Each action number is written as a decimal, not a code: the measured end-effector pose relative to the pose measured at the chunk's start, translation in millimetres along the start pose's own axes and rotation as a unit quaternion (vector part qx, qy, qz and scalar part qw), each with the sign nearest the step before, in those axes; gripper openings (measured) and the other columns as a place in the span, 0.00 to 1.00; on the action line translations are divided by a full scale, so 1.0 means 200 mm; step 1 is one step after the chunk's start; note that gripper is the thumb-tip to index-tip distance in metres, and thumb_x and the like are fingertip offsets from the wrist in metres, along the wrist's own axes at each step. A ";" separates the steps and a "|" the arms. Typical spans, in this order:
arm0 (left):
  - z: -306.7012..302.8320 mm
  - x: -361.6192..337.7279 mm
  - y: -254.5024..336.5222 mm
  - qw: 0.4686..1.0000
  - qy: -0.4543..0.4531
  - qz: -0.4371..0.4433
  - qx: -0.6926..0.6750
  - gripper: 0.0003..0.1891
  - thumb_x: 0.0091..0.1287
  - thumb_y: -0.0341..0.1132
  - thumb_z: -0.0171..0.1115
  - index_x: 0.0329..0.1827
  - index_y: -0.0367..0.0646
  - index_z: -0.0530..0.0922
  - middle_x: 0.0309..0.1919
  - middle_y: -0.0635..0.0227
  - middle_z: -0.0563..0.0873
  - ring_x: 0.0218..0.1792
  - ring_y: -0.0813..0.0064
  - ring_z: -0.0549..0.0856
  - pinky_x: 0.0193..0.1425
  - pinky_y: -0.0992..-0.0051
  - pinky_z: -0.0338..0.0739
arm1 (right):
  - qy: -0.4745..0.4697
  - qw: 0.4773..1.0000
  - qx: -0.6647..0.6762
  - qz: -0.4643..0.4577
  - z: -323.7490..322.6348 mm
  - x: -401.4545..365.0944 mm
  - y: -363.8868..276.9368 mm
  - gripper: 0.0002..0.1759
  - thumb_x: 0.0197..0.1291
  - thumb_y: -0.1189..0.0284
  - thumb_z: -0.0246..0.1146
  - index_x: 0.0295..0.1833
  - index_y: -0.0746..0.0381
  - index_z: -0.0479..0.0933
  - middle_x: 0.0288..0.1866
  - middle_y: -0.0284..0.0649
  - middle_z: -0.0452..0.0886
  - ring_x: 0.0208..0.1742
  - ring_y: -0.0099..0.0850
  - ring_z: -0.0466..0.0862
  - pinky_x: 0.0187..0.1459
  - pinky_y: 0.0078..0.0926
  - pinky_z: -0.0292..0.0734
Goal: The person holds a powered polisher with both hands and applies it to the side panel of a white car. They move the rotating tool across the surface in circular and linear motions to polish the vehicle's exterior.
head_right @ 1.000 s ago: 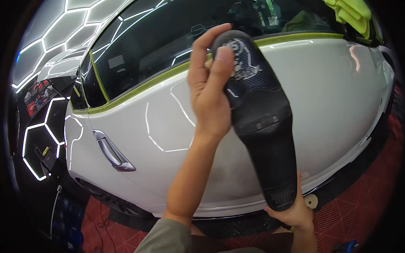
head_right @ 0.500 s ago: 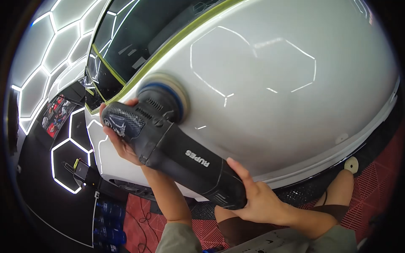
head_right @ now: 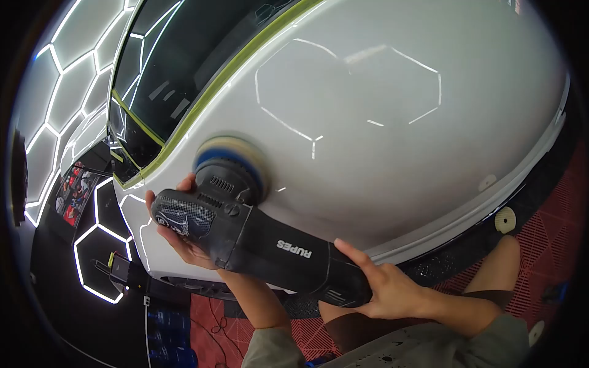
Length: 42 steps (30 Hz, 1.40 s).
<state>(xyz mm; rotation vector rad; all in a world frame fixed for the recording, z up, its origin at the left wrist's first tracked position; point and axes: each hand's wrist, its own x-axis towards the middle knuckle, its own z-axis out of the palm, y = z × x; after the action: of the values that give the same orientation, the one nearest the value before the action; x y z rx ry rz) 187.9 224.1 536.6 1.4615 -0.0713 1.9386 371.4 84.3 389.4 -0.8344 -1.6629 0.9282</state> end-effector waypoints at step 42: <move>0.47 -0.29 -0.22 0.993 -0.091 -0.064 0.030 0.39 0.72 0.59 0.55 0.72 0.37 0.56 0.46 0.40 0.84 0.51 0.54 0.85 0.58 0.60 0.79 | 0.079 0.995 0.052 -0.036 -0.32 -0.40 0.26 0.66 0.44 0.78 0.77 0.81 0.61 0.38 0.69 0.52 0.73 0.68 0.41 0.77 0.68 0.37 0.70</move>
<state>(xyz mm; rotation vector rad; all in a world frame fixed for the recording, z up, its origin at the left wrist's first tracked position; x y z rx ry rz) 296.9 188.4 504.1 1.6403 -0.0013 1.7159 458.0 50.3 320.2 -0.7523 -1.4863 0.8681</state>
